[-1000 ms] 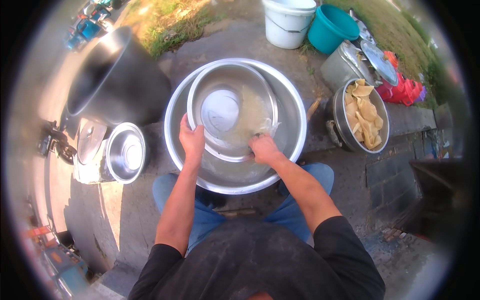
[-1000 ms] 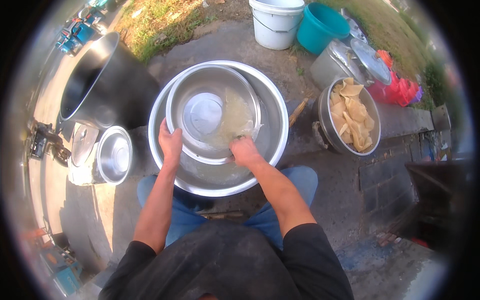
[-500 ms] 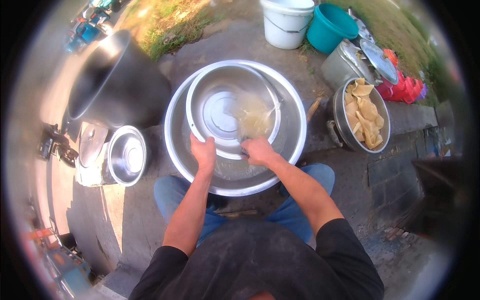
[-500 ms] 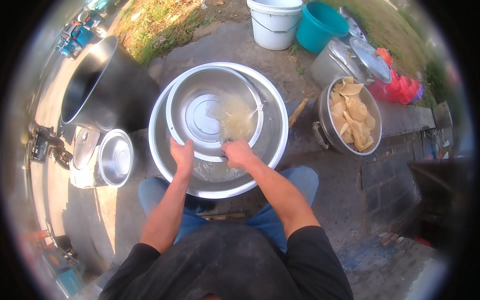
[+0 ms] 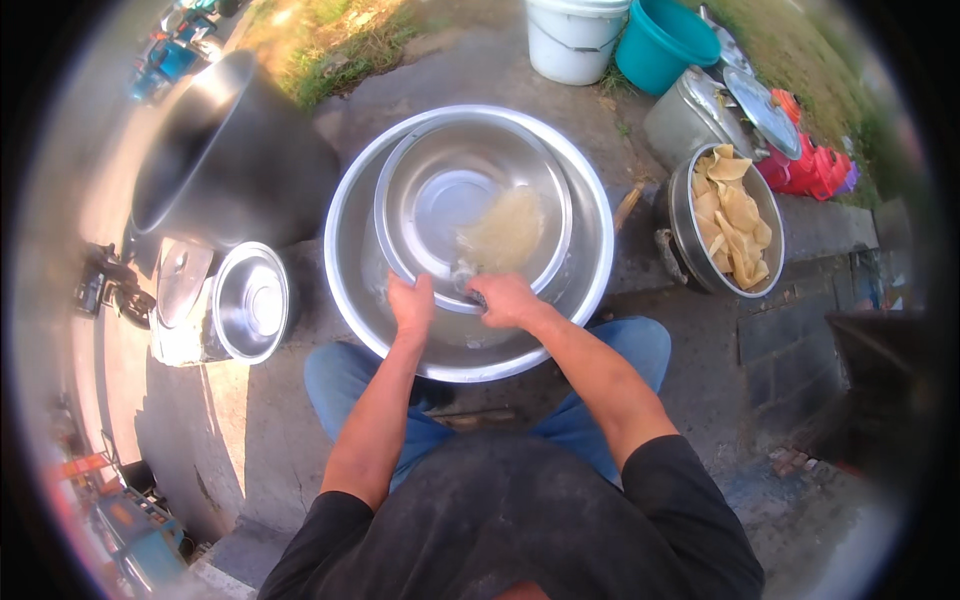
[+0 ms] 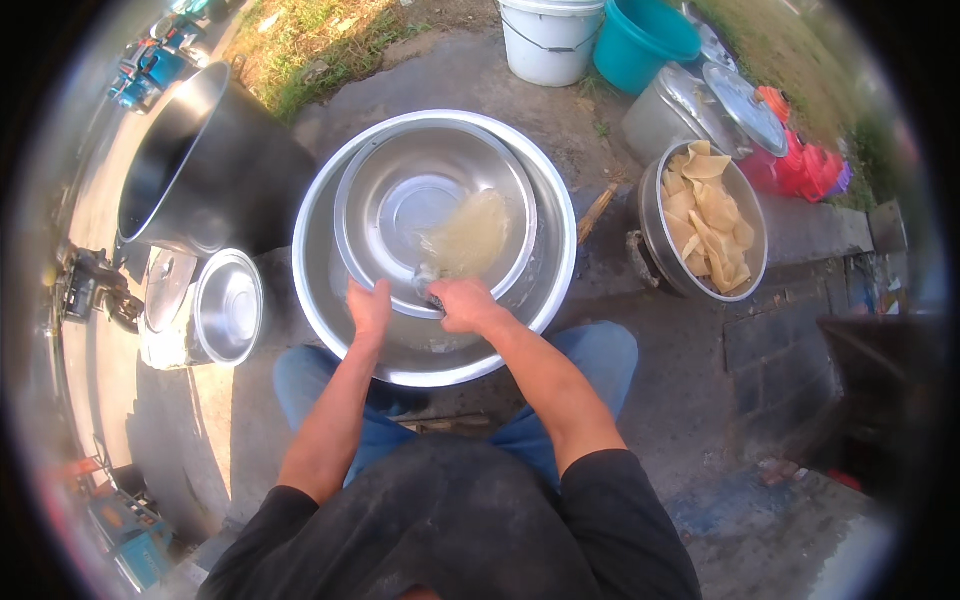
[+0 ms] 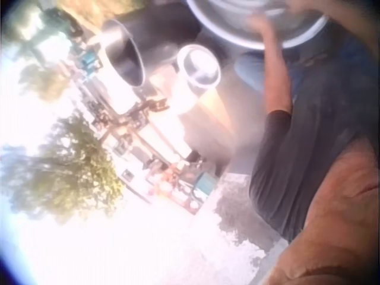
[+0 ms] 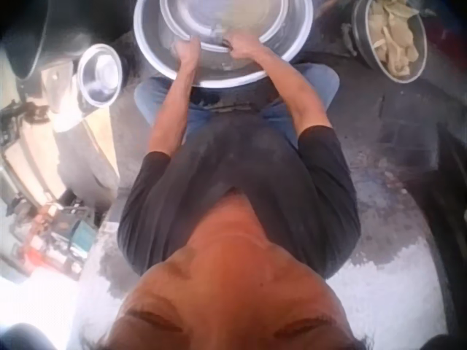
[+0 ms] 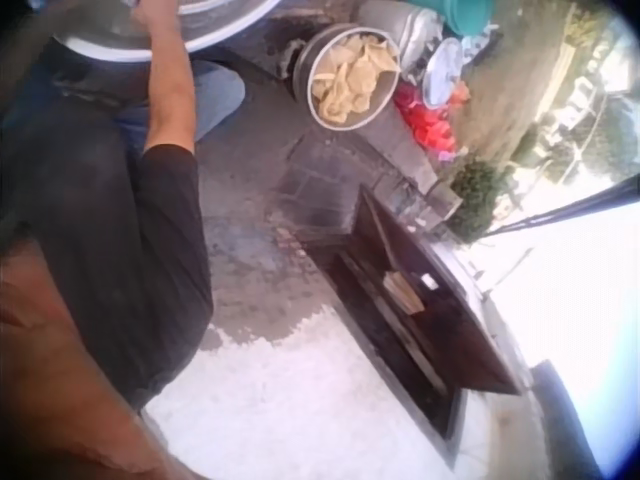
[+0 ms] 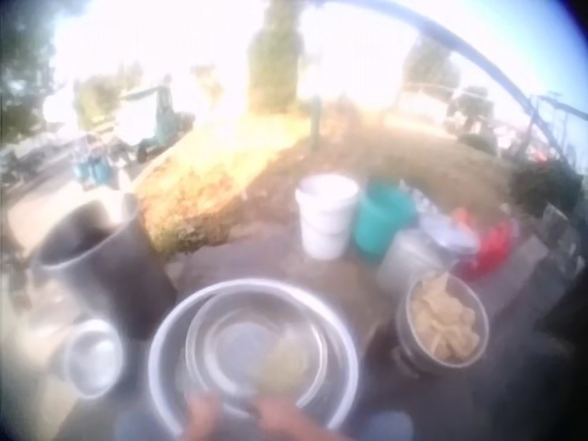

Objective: The person washes several metal bowls and a wooden spoon in a large basin of water using a steel wool scrubber. They scrub each item, rinse it in the basin, and place it aside to dry.

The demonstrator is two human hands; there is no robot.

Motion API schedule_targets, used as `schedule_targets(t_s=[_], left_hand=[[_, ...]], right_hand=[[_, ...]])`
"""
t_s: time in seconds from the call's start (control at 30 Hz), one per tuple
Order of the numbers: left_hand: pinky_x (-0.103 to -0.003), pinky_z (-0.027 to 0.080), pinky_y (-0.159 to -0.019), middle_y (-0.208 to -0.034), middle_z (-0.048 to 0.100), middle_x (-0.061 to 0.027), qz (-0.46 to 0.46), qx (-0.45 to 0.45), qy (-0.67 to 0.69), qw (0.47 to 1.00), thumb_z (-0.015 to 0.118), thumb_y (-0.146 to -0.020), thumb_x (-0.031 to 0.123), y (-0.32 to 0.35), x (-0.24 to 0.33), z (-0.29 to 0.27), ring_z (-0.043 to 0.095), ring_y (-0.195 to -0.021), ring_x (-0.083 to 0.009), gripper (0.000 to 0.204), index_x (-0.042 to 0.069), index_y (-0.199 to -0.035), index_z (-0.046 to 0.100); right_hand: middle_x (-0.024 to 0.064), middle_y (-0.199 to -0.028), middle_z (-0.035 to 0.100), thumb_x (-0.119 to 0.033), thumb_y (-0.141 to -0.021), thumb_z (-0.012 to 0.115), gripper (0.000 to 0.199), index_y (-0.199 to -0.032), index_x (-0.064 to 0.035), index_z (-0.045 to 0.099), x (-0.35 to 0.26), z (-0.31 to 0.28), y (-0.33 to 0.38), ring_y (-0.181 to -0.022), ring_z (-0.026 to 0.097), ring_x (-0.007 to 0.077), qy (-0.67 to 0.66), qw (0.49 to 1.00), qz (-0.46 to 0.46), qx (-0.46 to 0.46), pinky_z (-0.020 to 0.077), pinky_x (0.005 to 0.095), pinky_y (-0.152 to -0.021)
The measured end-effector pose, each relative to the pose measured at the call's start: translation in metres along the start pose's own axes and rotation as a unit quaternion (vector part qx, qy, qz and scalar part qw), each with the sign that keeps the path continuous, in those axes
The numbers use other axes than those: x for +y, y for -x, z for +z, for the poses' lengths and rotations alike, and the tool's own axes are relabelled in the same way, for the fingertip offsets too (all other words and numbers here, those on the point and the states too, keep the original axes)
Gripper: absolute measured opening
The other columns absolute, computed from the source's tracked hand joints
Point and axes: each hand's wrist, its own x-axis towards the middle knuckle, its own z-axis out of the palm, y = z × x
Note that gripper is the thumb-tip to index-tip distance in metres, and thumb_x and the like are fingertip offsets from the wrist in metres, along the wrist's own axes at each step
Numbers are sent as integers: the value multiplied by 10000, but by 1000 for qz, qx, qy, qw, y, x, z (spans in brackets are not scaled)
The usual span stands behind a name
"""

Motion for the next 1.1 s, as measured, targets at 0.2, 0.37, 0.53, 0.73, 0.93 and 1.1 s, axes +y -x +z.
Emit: schedule_targets(t_s=[0.2,0.37,0.53,0.73,0.93,1.1], left_hand=[[-360,470,-876,-1030,653,-227,-23,-54,3,998,552,-767,61,-48,23,-33,651,-954,-317,437,-61,-1186,524],[-384,472,-879,-1026,651,-244,-38,8,-51,998,558,-783,121,-19,-6,-8,643,-963,-359,466,-60,-1209,499],[-403,478,-878,-1043,634,-289,-77,-67,-122,987,594,-789,171,-52,-48,-21,629,-993,-393,479,-108,-1167,498],[-385,511,-717,-952,643,-264,-126,-118,-113,978,588,-784,159,-56,-56,-18,658,-825,-342,435,-104,-1123,515],[-272,403,-455,-803,613,-135,-212,-177,35,960,558,-752,82,-49,-1,-32,563,-578,-147,528,-79,-1247,464],[-233,312,-442,-717,546,-27,-155,-146,176,961,536,-753,31,-33,54,-66,454,-535,-67,573,-57,-1313,448]], right_hand=[[77,-1009,633,-128,-678,691,379,-1050,-126,623,25,-18,21,-981,616,253,276,961,13,-14,438,488,-859],[87,-993,626,-100,-663,675,339,-997,-113,618,4,-6,16,-974,604,289,122,991,-29,-42,437,459,-852],[93,-946,615,-68,-657,650,309,-962,-108,614,-2,-37,53,-939,594,294,234,971,-45,-22,411,424,-871],[62,-912,608,-33,-627,642,287,-902,-115,632,-10,-61,76,-933,580,276,234,966,-89,59,370,414,-911],[42,-919,624,-76,-626,694,297,-914,-132,648,-22,-108,89,-949,588,251,183,972,-109,104,372,422,-934],[44,-929,650,-146,-639,767,291,-909,-120,663,-32,-147,91,-905,607,259,63,983,-108,133,438,368,-859]])
